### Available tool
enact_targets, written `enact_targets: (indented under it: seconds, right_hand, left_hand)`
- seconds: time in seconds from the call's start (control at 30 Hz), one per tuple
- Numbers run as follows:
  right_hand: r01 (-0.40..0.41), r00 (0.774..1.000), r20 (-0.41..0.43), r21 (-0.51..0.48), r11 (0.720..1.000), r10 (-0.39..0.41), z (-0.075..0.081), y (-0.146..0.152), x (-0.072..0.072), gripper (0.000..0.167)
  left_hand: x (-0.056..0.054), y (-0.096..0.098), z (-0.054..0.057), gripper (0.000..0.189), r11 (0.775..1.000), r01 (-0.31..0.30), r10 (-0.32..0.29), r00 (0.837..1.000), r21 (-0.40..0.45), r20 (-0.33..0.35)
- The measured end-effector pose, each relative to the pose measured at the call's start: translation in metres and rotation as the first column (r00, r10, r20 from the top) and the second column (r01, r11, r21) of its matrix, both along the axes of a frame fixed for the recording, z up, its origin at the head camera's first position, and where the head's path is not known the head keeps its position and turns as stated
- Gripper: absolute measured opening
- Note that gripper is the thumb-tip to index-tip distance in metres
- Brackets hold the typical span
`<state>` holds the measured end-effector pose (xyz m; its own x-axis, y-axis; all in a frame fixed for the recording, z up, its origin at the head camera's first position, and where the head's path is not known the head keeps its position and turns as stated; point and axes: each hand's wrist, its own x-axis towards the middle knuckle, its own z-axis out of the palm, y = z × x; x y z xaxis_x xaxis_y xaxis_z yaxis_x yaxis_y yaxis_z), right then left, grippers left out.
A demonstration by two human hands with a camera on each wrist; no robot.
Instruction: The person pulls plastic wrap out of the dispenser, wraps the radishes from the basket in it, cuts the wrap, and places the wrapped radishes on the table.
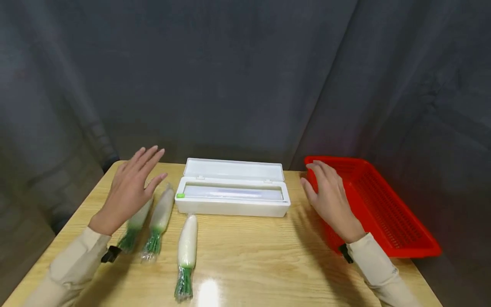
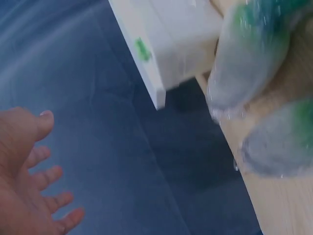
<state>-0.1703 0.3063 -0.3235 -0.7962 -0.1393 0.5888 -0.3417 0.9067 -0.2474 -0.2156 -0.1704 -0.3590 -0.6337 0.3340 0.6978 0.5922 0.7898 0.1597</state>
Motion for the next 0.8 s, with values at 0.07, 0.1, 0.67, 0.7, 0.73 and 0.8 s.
enact_targets:
  seconds: [0.07,0.1,0.67,0.7,0.73,0.8]
  right_hand:
    - [0.033,0.997,0.071,0.024,0.999,-0.034,0.004,0.011,-0.005,0.059]
    - [0.045,0.993,0.105,0.038,0.998,-0.048,0.005,0.017,-0.007,0.066]
    - [0.1,0.906,0.406,0.072,0.992,-0.121,0.011,0.058,-0.005,0.094]
    - [0.102,0.904,0.41,0.072,0.992,-0.122,0.013,0.059,-0.006,0.095]
    - [0.102,0.904,0.411,0.07,0.992,-0.122,0.014,0.06,-0.007,0.095]
    - [0.103,0.903,0.412,0.07,0.992,-0.122,0.016,0.06,-0.009,0.096]
  left_hand:
    - [-0.007,-0.005,0.002,0.072,0.999,-0.043,0.043,0.999,-0.009,-0.006]
    - [-0.009,-0.008,0.002,0.078,0.998,-0.061,0.061,0.998,-0.013,-0.002]
    - [-0.023,-0.018,-0.002,0.082,0.985,-0.151,0.161,0.981,-0.085,0.112]
    - [-0.023,-0.018,0.0,0.082,0.984,-0.154,0.164,0.979,-0.087,0.12]
    - [-0.023,-0.018,0.001,0.082,0.984,-0.155,0.166,0.978,-0.088,0.13]
    - [-0.023,-0.018,0.003,0.083,0.984,-0.158,0.169,0.975,-0.088,0.141]
